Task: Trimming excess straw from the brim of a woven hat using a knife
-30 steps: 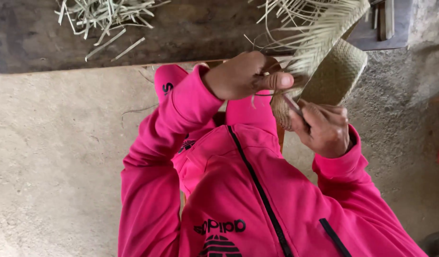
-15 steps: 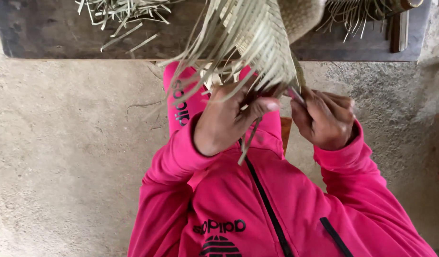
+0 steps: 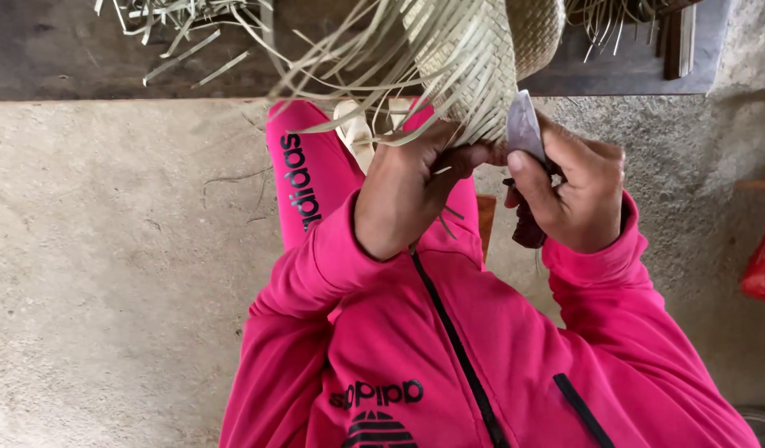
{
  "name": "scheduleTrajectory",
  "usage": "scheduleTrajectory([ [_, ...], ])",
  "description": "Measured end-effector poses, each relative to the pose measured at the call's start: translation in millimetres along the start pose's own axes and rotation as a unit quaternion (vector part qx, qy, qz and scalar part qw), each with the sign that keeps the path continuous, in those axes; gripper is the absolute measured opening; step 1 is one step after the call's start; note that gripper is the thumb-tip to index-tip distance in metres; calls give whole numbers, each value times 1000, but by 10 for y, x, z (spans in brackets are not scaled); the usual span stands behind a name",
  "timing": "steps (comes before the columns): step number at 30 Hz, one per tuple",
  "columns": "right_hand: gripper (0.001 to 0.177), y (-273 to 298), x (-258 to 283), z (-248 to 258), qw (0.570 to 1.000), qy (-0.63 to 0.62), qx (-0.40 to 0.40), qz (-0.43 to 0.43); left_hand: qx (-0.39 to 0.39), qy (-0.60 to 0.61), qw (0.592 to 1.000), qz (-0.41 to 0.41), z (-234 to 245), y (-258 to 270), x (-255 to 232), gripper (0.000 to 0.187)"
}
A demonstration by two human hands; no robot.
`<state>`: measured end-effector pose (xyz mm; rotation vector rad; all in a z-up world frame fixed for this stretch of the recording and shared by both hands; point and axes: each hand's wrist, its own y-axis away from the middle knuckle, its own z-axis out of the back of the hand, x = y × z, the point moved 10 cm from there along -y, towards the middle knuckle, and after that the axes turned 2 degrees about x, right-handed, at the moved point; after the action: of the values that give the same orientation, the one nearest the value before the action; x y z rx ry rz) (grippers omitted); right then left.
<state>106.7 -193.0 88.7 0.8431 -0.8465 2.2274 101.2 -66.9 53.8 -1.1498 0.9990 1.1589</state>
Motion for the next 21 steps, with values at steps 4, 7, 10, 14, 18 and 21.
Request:
scheduleTrajectory([
  [4, 27, 24, -32, -20, 1000, -2, 0, -4, 7, -2, 1000, 4, -10, 9, -10, 21],
  [7, 26, 48, -70, 19, 1000, -5, -2, -6, 8, -33, 999, 1, -26, -12, -27, 21],
  [10, 29, 39, -80, 35, 1000, -6, 14, -21, 57, -38, 997, 37, -109, 0, 69, 17],
  [14, 34, 85, -126, 33, 999, 14, 10, -31, 54, -31, 997, 43, -131, -10, 119, 14],
  [18, 36, 99, -122, 45, 1000, 4, 5, -27, 61, -36, 996, 51, -172, -3, 184, 16],
  [21, 35, 146, -196, 50, 999, 20, 6, -29, 68, -41, 995, 56, -189, -30, 171, 11],
])
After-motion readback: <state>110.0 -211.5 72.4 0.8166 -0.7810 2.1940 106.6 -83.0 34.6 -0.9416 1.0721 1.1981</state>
